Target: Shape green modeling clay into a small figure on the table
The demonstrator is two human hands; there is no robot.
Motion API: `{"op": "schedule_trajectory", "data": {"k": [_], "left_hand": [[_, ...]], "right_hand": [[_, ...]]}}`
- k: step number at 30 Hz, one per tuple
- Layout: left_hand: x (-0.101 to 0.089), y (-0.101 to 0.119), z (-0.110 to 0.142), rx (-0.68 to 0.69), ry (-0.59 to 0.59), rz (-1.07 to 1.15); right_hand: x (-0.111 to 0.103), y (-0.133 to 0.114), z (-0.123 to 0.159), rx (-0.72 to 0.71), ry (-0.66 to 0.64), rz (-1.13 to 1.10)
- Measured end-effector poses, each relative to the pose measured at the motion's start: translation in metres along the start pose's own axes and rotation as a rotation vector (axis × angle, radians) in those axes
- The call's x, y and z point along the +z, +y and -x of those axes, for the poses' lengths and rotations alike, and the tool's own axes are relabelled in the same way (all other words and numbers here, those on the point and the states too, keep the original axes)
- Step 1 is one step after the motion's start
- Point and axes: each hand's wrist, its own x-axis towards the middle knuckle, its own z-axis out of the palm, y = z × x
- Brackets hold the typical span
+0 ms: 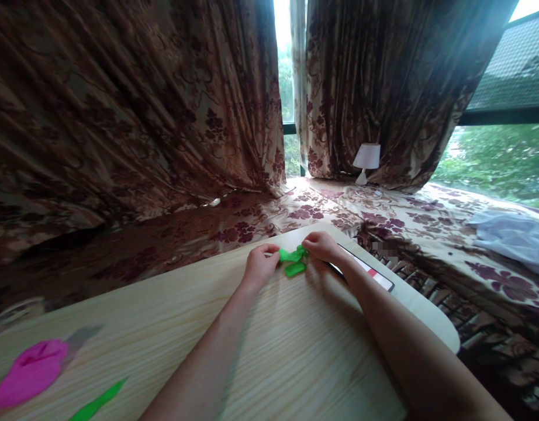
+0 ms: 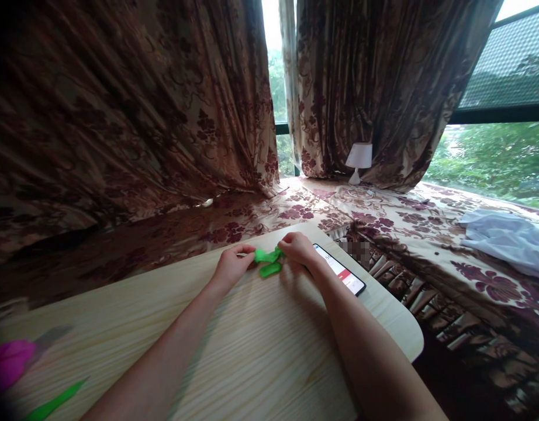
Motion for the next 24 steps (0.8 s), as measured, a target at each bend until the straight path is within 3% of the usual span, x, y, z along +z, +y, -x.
{"op": "schedule_trajectory", "data": {"k": [7, 18, 24], "left_hand": [[0.0, 0.002, 0.0, -0.05, 0.069, 0.011], [0.002, 0.013, 0.003, -0.174, 0.02, 0.138], [-0.003, 0.015, 0.001, -0.249, -0.001, 0.104]], "right_hand": [[0.006, 0.001, 0.001, 0.014, 0.047, -0.032], [0.01, 0.002, -0.005, 0.006, 0.018, -0.225], [0.018, 0.008, -0.014, 0.0, 0.047, -0.194]]}}
